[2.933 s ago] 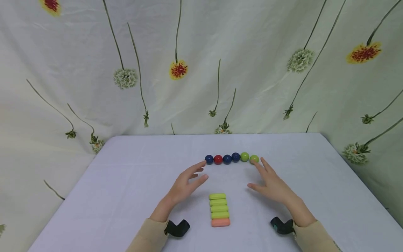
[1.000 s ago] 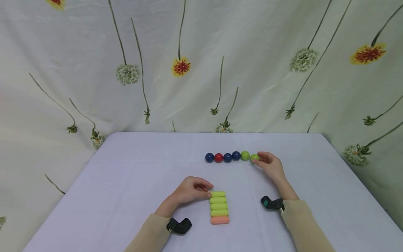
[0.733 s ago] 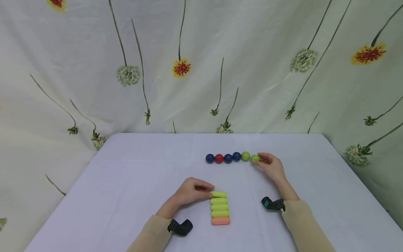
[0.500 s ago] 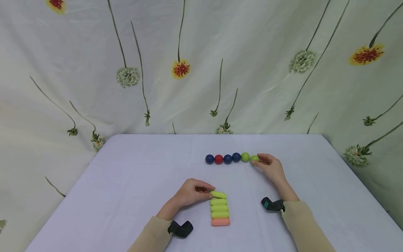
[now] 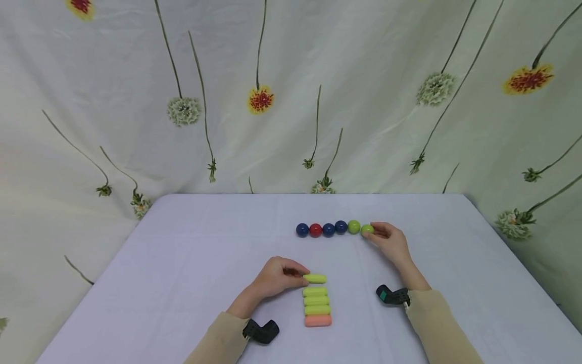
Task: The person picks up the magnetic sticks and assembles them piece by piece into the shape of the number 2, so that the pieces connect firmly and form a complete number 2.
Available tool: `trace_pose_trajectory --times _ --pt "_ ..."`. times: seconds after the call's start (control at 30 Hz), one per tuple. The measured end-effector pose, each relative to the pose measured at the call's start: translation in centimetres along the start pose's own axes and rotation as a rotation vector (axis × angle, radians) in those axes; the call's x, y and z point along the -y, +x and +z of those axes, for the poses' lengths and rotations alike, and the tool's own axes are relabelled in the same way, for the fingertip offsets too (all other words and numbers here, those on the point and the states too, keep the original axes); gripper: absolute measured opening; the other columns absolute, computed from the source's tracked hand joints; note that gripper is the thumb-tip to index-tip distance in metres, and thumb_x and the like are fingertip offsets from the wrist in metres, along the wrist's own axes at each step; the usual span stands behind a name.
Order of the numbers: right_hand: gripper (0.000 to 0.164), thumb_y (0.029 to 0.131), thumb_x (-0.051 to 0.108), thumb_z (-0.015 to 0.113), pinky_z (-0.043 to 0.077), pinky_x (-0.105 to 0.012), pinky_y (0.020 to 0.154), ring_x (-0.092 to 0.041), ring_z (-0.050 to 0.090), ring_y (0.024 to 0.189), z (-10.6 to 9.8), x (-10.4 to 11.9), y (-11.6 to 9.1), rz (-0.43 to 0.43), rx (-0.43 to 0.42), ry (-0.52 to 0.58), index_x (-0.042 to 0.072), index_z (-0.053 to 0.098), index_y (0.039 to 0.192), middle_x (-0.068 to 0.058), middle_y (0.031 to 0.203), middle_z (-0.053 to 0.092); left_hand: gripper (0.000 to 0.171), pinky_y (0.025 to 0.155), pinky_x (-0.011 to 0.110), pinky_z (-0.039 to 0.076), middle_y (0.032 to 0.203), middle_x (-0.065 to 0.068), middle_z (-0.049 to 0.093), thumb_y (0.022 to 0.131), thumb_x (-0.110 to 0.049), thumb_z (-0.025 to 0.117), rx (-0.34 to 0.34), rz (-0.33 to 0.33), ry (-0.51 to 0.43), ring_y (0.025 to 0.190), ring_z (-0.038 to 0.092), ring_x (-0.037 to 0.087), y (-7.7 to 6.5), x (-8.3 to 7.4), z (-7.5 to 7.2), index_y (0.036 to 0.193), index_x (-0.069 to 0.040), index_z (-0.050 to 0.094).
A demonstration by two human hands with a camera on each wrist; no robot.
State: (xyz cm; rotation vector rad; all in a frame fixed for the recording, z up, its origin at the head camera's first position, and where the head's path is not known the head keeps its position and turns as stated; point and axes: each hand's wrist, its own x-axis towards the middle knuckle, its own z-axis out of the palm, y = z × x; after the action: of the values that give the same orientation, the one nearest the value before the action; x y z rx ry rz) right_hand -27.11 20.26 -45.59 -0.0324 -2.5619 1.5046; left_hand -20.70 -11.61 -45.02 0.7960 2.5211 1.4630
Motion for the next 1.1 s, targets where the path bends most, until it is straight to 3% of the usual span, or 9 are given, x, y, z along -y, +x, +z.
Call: trace_pose_trajectory --times 0.3,0.5,0.77,1.1 --pt "0.047 0.083 0.028 0.072 0.048 -0.04 0.087 -0.03 0.06 0.101 0.1 -0.1 0.1 -0.004 -0.021 -0.005 -0.001 0.06 0.118 -0.018 0.111 0.063 0.019 0.072 0.025 0.05 0.089 -0.007 0.066 0.083 -0.021 0.073 -0.069 -0.049 0.089 0.079 0.058 0.009 0.9 -0.7 0.0 0.099 -0.012 0.073" --pt "0.041 0.083 0.026 0.072 0.048 -0.033 0.081 -0.027 0.06 0.095 0.4 0.1 -0.4 0.001 -0.047 0.006 0.001 0.063 0.114 -0.015 0.106 0.064 0.019 0.072 0.023 0.051 0.094 0.0 0.068 0.083 -0.018 0.072 -0.096 -0.056 0.005 0.082 0.063 0.011 2.2 -0.8 0.3 0.099 -0.008 0.072" --pt "0.037 0.083 0.025 0.071 0.047 -0.025 0.072 -0.027 0.061 0.094 0.4 0.4 -1.0 0.018 -0.063 0.036 0.002 0.064 0.111 -0.015 0.105 0.064 0.02 0.072 0.027 0.053 0.096 0.003 0.068 0.082 -0.016 0.073 -0.105 -0.146 -0.1 0.082 0.064 0.013 3.6 -1.0 0.4 0.101 -0.008 0.071" --pt "0.036 0.084 0.022 0.072 0.048 -0.024 0.068 -0.019 0.059 0.086 0.2 0.2 -1.0 -0.049 0.055 0.09 0.002 0.064 0.113 -0.013 0.103 0.064 0.022 0.067 0.027 0.054 0.093 0.006 0.068 0.082 -0.014 0.073 -0.1 -0.163 -0.165 0.078 0.065 0.013 5.4 -1.4 0.9 0.101 -0.004 0.071"
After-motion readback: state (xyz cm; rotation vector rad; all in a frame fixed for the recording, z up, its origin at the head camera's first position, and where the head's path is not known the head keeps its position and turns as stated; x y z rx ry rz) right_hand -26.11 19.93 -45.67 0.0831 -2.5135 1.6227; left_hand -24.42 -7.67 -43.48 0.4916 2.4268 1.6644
